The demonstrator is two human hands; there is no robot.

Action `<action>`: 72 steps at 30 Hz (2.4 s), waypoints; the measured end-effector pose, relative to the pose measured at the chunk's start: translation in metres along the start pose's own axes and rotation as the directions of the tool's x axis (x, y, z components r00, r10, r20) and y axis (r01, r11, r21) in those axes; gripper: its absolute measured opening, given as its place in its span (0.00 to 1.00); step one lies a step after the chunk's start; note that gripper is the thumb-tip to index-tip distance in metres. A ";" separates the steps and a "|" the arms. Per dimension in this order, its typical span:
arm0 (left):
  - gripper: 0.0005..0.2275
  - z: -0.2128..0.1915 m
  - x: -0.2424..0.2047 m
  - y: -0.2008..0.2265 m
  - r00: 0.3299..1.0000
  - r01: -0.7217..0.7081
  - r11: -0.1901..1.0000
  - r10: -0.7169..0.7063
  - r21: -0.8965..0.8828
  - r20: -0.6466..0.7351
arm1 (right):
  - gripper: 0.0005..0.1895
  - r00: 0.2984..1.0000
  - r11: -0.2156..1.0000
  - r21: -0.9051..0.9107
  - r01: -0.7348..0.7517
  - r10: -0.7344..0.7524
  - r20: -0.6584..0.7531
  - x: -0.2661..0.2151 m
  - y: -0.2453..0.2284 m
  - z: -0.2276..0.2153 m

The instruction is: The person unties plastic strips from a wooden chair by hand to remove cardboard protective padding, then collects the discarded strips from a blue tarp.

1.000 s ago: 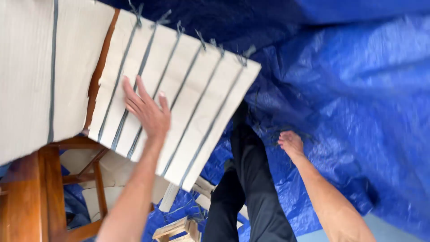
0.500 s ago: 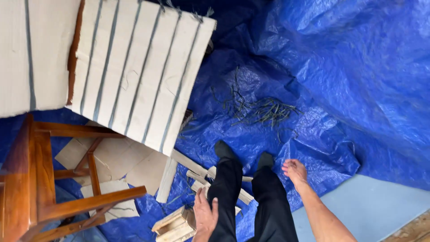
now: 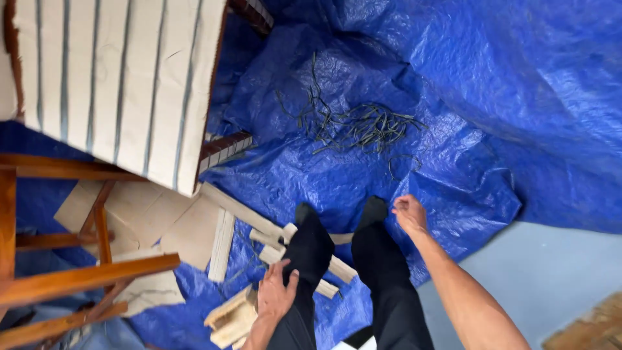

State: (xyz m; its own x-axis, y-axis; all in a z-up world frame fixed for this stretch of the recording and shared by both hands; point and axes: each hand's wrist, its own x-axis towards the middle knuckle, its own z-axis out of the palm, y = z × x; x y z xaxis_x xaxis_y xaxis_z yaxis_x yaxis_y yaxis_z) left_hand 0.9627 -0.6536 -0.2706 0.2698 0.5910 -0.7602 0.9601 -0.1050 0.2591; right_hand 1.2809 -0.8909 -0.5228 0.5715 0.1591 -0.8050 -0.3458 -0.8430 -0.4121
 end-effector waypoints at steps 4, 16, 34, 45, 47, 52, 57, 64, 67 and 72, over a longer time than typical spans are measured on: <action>0.19 0.024 0.109 -0.012 0.984 -0.116 0.976 0.087 0.186 0.158 | 0.13 0.952 0.861 -0.500 0.093 -0.224 -0.208 0.102 0.095 -0.002; 0.28 0.086 0.537 0.025 0.638 -0.681 0.680 0.733 0.271 -0.236 | 0.31 0.679 0.104 -0.840 0.532 -0.645 0.351 0.241 0.022 0.004; 0.20 0.206 0.562 0.069 0.810 -0.501 0.858 0.417 -0.117 -0.412 | 0.22 0.861 0.732 -0.545 0.410 -0.507 -0.034 0.234 -0.143 -0.043; 0.10 0.222 0.485 0.048 0.807 -0.544 0.732 0.321 -0.410 -0.496 | 0.17 0.937 0.902 0.272 0.335 -0.350 0.008 0.228 -0.139 -0.039; 0.09 0.223 0.473 0.047 0.793 -0.554 0.730 0.315 -0.400 -0.522 | 0.14 0.914 0.880 0.283 0.382 -0.405 0.026 0.192 -0.153 -0.026; 0.07 0.176 0.401 0.094 0.733 -0.666 0.647 0.476 -0.371 -0.486 | 0.07 0.818 0.764 0.389 0.514 -0.574 0.047 0.165 -0.129 0.050; 0.07 0.160 0.350 0.108 0.765 -0.640 0.563 0.531 -0.523 -0.364 | 0.07 0.857 0.807 0.509 0.300 -0.463 0.229 0.131 -0.124 0.104; 0.09 0.190 0.361 0.114 0.781 -0.614 0.524 0.513 -0.590 -0.357 | 0.11 0.821 0.808 0.177 0.562 -0.520 -0.234 0.154 -0.101 0.126; 0.16 0.197 0.407 0.088 0.763 -0.620 0.680 0.404 -0.391 -0.505 | 0.08 0.657 0.780 0.025 0.626 -0.509 -0.556 0.242 -0.071 0.109; 0.17 0.234 0.474 0.043 0.778 -0.418 0.870 0.193 -0.263 -0.598 | 0.08 0.532 0.906 -0.209 0.369 -0.390 -0.752 0.325 -0.025 0.090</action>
State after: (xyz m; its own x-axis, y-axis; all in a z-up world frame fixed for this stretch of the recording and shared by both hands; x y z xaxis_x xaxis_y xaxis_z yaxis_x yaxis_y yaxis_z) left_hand 1.1489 -0.5646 -0.7593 0.3509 0.9179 -0.1852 0.7030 -0.1276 0.6996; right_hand 1.4079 -0.7715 -0.8126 0.9982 0.0267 0.0535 0.0528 -0.8122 -0.5810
